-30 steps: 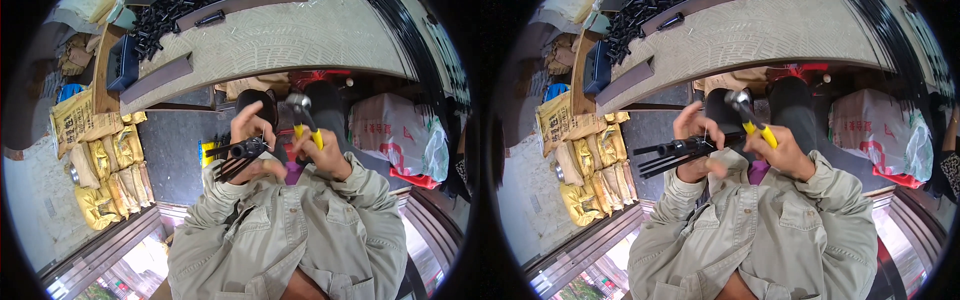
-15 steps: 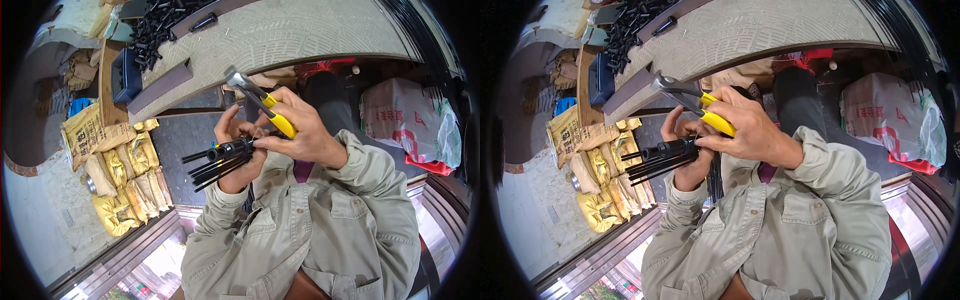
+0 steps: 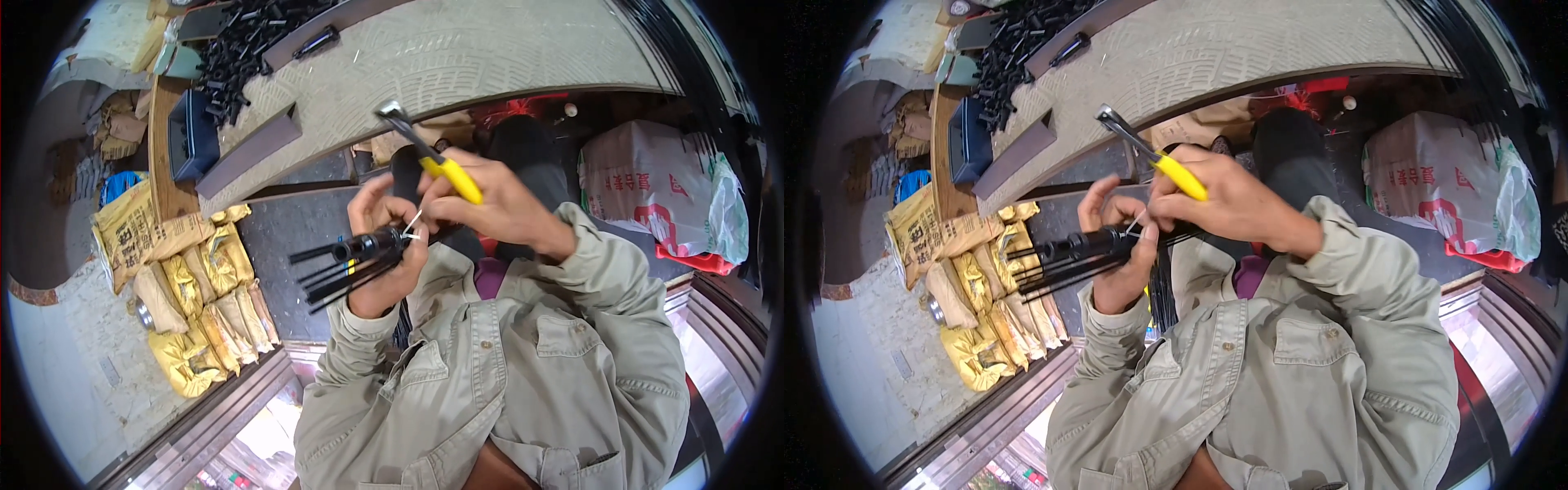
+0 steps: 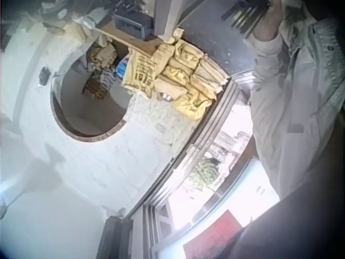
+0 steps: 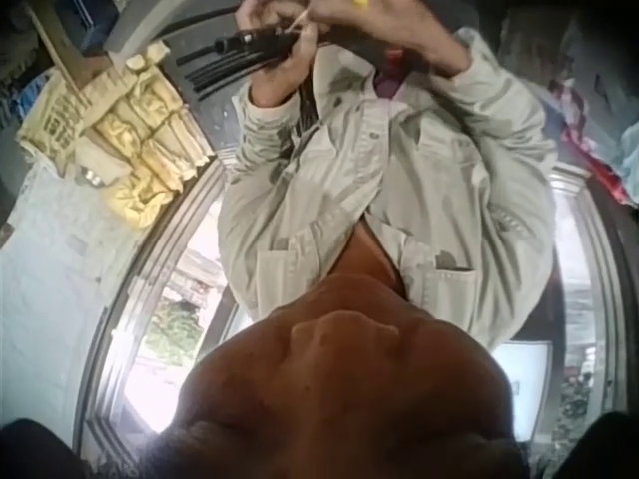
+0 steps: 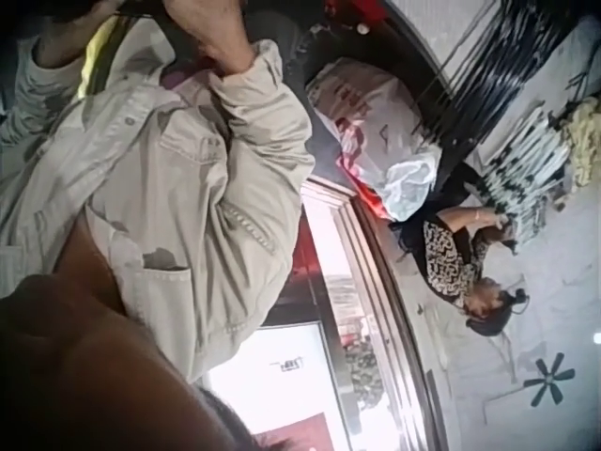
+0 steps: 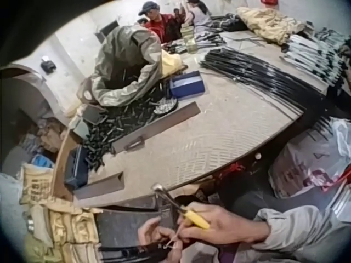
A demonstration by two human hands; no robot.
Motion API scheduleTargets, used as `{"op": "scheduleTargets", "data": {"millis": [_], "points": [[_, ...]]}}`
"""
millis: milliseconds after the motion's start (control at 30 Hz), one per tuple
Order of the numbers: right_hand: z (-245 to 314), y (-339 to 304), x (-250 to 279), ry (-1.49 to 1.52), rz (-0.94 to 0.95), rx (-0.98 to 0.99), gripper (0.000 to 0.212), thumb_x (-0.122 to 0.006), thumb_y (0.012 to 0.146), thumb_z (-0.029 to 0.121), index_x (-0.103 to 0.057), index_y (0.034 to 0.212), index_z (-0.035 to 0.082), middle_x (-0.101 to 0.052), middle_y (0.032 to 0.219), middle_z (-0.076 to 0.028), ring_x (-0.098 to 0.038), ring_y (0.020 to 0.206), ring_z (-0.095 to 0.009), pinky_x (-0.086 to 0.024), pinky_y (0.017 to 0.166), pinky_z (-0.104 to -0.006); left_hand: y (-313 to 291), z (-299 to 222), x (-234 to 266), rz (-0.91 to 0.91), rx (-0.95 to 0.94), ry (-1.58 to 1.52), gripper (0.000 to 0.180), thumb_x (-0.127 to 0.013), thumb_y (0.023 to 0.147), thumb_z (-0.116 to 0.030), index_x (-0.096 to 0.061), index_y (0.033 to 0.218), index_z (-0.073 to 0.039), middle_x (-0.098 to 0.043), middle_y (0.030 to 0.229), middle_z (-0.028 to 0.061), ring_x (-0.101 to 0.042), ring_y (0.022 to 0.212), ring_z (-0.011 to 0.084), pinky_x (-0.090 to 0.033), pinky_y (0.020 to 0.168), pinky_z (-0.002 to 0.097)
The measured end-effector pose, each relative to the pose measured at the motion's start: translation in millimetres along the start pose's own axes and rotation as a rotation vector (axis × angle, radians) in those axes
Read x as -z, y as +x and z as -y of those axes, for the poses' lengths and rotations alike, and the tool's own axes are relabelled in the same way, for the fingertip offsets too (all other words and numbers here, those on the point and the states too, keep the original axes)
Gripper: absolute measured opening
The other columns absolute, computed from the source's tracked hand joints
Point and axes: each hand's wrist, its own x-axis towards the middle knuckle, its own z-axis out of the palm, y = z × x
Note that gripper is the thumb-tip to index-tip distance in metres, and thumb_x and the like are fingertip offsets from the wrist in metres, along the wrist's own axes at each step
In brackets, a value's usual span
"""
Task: Assembling black wire bundles into connector housings using pliers and manual dexterity.
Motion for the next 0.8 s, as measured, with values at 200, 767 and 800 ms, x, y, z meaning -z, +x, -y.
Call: {"op": "scheduleTargets", "data": {"millis": [200, 767, 800], "points": [[32.6, -12.8, 35.4, -1.375, 0.013, 0.532, 0.024, -0.054, 0.080, 0.015, -0.058, 0.103, 0.008, -0.045, 0.123, -0.010, -0.046, 0.113, -0.019, -0.031, 0.098, -0.0452, -0.2, 12.3, 23.7, 0.118, -0.016, 0.266, 0.063, -0.057, 0.084, -0.005, -0.016, 0.132, -0.001, -0.060, 0.095, 0.0143, -0.061, 0.076, 0.0171, -0.048, 0.075, 0.0299], [26.5, -27.8, 11.0, -1.548, -0.106, 0.605, 0.034, -0.057, 0.076, 0.024, -0.058, 0.108, 0.011, -0.041, 0.125, -0.003, -0.040, 0.118, -0.016, -0.014, 0.106, -0.0533, -5.9, 5.7, 15.1, 0.047, 0.023, 0.097, 0.047, -0.057, 0.083, -0.008, -0.036, 0.122, 0.008, -0.054, 0.111, 0.0142, -0.059, 0.085, 0.0123, -0.043, 0.081, 0.0259], [26.5, -31.0, 8.3, -1.504, -0.111, 0.539, 0.032, -0.058, 0.075, 0.022, -0.059, 0.104, 0.008, -0.042, 0.123, -0.006, -0.042, 0.115, -0.018, -0.015, 0.105, -0.0537, -5.5, 6.6, 14.9, 0.018, 0.002, 0.138, 0.048, -0.058, 0.083, -0.009, -0.036, 0.122, 0.008, -0.053, 0.113, 0.0135, -0.058, 0.084, 0.0115, -0.042, 0.082, 0.0254]]}}
